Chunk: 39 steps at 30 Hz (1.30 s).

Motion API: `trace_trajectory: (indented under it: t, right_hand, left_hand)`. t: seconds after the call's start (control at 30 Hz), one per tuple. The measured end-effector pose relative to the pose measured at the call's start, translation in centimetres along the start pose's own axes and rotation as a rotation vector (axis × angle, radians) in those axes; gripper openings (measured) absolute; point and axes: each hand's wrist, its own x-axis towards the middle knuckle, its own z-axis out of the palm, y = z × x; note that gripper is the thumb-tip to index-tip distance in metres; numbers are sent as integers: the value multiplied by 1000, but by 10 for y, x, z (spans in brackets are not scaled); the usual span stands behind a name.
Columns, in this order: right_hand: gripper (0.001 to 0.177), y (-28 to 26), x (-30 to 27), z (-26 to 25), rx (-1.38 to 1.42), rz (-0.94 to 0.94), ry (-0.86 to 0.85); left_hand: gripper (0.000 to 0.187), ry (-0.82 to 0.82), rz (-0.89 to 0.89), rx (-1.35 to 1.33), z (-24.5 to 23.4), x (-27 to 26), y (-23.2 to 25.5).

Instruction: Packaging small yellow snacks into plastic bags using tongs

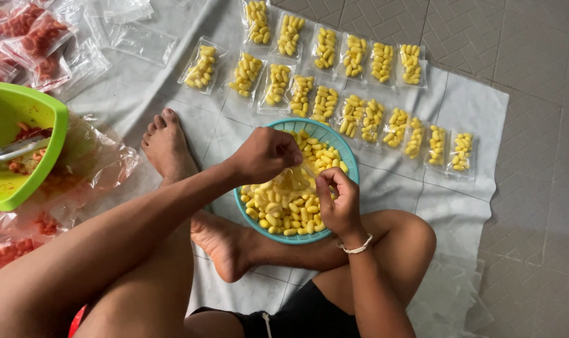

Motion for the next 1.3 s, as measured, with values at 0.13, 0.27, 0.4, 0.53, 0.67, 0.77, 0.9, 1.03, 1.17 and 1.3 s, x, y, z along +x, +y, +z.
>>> trace_trajectory:
  t: [0.13, 0.27, 0.4, 0.53, 0.67, 0.77, 0.9, 1.03, 1.17, 1.3]
  right_hand:
    - [17, -4, 2, 3, 27, -3, -8]
    - [9, -7, 4, 5, 0, -57, 11]
    - [10, -2, 2, 5, -25, -79, 34]
    - [10, -8, 2, 6, -18, -74, 25]
    - [10, -7, 0, 7, 3, -62, 6]
    - [8, -11, 1, 4, 15, -52, -7]
    - [8, -7, 1, -9, 115, 48, 46]
    - [10, 22, 16, -69, 143, 95, 228]
    - [8, 56, 54, -155, -36, 125, 372]
    - [5, 119, 105, -239, -415, 33, 455]
  left_hand:
    - [10, 4, 10, 75, 2, -4, 8]
    - [13, -41, 98, 122, 3, -10, 25]
    - [18, -79, 145, 122, 8, -12, 22]
    - [16, -152, 172, 125, 11, -11, 22]
    - [14, -139, 137, 215, 9, -13, 26]
    - [18, -129, 139, 223, 4, -18, 39]
    - [38, -111, 325, 87, -3, -14, 43]
    - [49, 1, 267, 8, -37, -20, 52]
    - [53, 118, -79, 149, -81, -45, 58]
    - [64, 272, -315, 283, -93, -68, -33]
